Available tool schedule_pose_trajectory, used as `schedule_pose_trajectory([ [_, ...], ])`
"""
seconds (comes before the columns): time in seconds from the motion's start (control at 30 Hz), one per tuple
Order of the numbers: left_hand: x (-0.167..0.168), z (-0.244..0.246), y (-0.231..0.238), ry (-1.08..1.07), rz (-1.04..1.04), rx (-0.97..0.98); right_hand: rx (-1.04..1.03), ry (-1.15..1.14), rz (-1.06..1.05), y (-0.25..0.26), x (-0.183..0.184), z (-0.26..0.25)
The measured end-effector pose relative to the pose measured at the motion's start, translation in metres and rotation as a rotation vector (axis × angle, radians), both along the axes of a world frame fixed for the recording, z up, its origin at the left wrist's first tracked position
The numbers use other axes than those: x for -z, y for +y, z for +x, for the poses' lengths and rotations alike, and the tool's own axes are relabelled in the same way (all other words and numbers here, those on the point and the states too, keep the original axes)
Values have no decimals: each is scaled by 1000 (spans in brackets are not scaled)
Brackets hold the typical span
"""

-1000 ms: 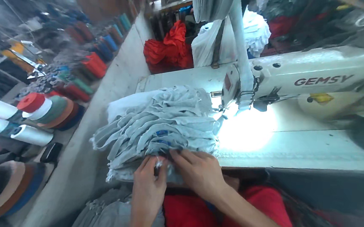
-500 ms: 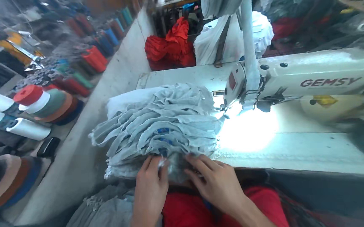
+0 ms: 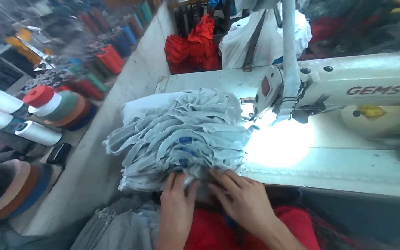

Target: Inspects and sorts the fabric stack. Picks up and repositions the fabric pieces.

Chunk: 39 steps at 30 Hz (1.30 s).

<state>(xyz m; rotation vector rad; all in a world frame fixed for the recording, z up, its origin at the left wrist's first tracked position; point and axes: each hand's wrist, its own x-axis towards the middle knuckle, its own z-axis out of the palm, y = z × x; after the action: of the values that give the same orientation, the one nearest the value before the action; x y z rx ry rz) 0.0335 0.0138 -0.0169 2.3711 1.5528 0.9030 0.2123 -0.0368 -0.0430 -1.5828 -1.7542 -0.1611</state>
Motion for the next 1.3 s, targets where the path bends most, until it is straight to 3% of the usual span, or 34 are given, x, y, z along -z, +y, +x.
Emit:
schedule_pose_trajectory([
  [0.13,5,0,2,62,30,-3,-12,6,-38,-9,4,0],
  [0.23,0,-14,-9,1,-25,24,-49,21,-150,-16,-18,-2],
  [0.5,16,-16,-35,-264,-118,-9,-109,-178,-13,3,0,-25],
  [0.67,20,-24,-39,-330,-183,-34,-112,-175,-21,7,0,-20],
  [0.83,12,-45,-20,-258,-5,-213,-97,-87,-52,5,-1,-15],
  [1.07,8,-39,7,-87,56,-160,-153,-88,-170,-4,-35,-27],
  [1.3,7,-71,-18,-118,57,-159,-181,-204,-34,18,-20,-45],
])
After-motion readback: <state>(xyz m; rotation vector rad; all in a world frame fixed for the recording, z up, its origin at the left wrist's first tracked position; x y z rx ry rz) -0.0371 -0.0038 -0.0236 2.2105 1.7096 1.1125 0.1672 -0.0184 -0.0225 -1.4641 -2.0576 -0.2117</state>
